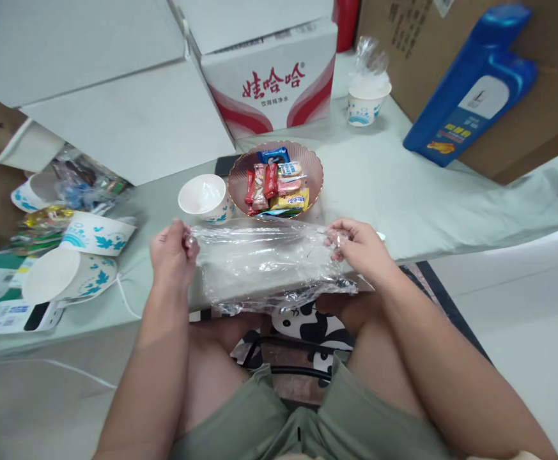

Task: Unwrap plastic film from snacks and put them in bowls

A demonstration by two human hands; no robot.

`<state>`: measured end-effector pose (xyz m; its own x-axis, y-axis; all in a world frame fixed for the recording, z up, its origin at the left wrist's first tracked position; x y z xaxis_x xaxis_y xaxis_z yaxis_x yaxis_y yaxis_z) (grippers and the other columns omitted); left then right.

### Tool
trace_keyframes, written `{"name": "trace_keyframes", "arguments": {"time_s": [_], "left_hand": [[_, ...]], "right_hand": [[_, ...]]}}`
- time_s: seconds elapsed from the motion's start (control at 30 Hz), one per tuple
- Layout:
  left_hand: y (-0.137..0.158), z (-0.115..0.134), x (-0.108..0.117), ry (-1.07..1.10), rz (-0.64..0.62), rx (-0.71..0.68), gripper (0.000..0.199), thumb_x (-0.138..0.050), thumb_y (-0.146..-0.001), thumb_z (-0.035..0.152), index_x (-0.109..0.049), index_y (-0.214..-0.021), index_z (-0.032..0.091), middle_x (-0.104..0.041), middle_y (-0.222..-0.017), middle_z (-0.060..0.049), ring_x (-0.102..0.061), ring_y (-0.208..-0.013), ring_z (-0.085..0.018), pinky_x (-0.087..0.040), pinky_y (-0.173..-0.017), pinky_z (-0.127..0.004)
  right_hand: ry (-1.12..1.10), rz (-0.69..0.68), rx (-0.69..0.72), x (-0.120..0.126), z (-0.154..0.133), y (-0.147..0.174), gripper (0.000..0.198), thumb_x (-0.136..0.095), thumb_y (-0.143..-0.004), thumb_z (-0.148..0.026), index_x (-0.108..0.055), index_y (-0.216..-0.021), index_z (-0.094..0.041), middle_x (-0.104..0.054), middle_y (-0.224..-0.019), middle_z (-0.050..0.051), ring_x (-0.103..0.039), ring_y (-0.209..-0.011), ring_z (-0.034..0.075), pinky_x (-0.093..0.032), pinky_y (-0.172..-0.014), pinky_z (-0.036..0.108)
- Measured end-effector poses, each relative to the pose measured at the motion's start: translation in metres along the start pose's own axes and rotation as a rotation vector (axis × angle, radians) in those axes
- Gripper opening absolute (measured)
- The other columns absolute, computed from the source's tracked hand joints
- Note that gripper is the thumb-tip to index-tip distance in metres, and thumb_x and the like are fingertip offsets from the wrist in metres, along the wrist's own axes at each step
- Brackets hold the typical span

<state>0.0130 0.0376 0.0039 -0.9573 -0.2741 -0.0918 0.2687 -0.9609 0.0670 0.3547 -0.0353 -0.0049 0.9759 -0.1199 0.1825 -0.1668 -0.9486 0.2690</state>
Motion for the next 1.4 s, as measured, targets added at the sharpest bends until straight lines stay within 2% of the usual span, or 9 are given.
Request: {"name": "trace_keyframes", "arguments": {"time_s": [0.13,0.27,0.43,0.63,0.8,0.9,1.03,1.23,1.4], "left_hand": [[0.006,-0.009,-0.008,0.055,-0.245,0.231,0.054,-0.083,-0.061,0.062,-0.069,-0.083,0.015,-0.070,-0.077,-0.005,-0.065,-0.064,-0.013,-0.052,-0.054,-0.021],[0.016,-0.017,-0.012,-0.207,-0.443,0.285,0.046,-0.088,-0.060,0.047,-0.069,-0.087,0.015,-0.074,-0.089,-0.007,-0.067,-0.066,-0.014,-0.049,-0.053,-0.021],[0.020,-0.011,-0.017,-0.300,-0.462,0.234,0.034,-0.081,-0.066,0.042,-0.066,-0.083,0.017,-0.066,-0.066,0.001,-0.040,-0.040,-0.005,-0.028,-0.039,-0.019],[0.021,-0.008,-0.019,-0.369,-0.480,0.197,0.033,-0.076,-0.069,0.046,-0.067,-0.081,0.017,-0.061,-0.057,0.001,-0.033,-0.037,-0.005,-0.021,-0.038,-0.020],[0.015,-0.009,-0.013,-0.364,-0.369,0.080,0.030,-0.072,-0.075,0.047,-0.066,-0.079,0.018,-0.059,-0.054,0.003,-0.032,-0.037,-0.005,-0.021,-0.038,-0.020],[0.012,-0.008,-0.012,-0.226,-0.289,0.079,0.028,-0.073,-0.075,0.045,-0.064,-0.080,0.019,-0.057,-0.051,0.005,-0.032,-0.035,-0.005,-0.020,-0.037,-0.020],[0.011,-0.006,-0.012,-0.093,-0.207,0.140,0.030,-0.078,-0.069,0.042,-0.059,-0.075,0.019,-0.054,-0.048,0.006,-0.029,-0.032,-0.003,-0.015,-0.035,-0.019],[0.015,-0.001,-0.013,-0.009,-0.202,0.245,0.032,-0.079,-0.068,0.038,-0.058,-0.085,0.021,-0.050,-0.048,0.010,-0.025,-0.031,-0.002,-0.014,-0.033,-0.017],[0.014,0.000,-0.007,0.056,-0.171,0.255,0.032,-0.079,-0.067,0.033,-0.055,-0.083,0.021,-0.050,-0.052,0.010,-0.025,-0.033,0.000,-0.014,-0.033,-0.014]], "right_hand": [[-0.066,0.061,0.003,0.001,0.002,-0.002,0.032,-0.077,-0.074,-0.049,-0.062,-0.078,-0.021,-0.064,-0.064,-0.001,-0.057,-0.048,0.012,-0.047,-0.046,0.025],[-0.069,0.065,0.002,0.002,0.006,-0.004,0.029,-0.075,-0.077,-0.047,-0.061,-0.085,-0.023,-0.071,-0.077,0.002,-0.066,-0.057,0.016,-0.052,-0.050,0.028],[0.043,0.096,0.267,0.001,0.001,-0.004,0.049,-0.080,-0.071,-0.042,-0.063,-0.114,-0.026,-0.072,-0.117,0.007,-0.072,-0.094,0.023,-0.060,-0.075,0.038],[0.235,0.089,0.273,-0.006,-0.002,-0.004,0.030,-0.065,-0.084,-0.051,-0.068,-0.081,-0.021,-0.067,-0.066,0.002,-0.065,-0.064,0.018,-0.054,-0.064,0.033],[0.103,0.355,0.438,0.012,-0.007,0.007,0.030,-0.060,-0.088,-0.054,-0.061,-0.102,-0.027,-0.067,-0.076,0.003,-0.066,-0.066,0.020,-0.056,-0.066,0.038],[0.001,0.210,0.508,0.010,-0.001,0.007,0.054,-0.063,-0.084,-0.060,-0.049,-0.129,-0.032,-0.070,-0.112,0.010,-0.069,-0.103,0.027,-0.058,-0.087,0.045],[0.009,-0.119,0.397,-0.010,0.008,-0.003,0.061,-0.074,-0.080,-0.055,-0.049,-0.131,-0.031,-0.058,-0.142,0.012,-0.057,-0.132,0.029,-0.049,-0.108,0.051],[-0.079,-0.388,0.376,-0.026,0.005,-0.003,0.082,-0.084,-0.072,-0.053,-0.042,-0.139,-0.033,-0.044,-0.156,0.014,-0.049,-0.141,0.031,-0.044,-0.113,0.055],[-0.020,-0.434,0.298,-0.022,0.011,0.003,0.086,-0.084,-0.073,-0.043,-0.037,-0.144,-0.033,-0.046,-0.152,0.016,-0.058,-0.129,0.029,-0.053,-0.104,0.052]]}}
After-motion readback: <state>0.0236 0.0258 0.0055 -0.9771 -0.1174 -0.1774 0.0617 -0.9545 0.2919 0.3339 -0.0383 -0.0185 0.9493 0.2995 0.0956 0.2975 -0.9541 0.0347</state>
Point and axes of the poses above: each hand's wrist, its own y-axis away from the middle knuckle, its own x-axis out of the back of the hand, z = x × y, the point moved 4 cm from there along -y, towards the middle knuckle
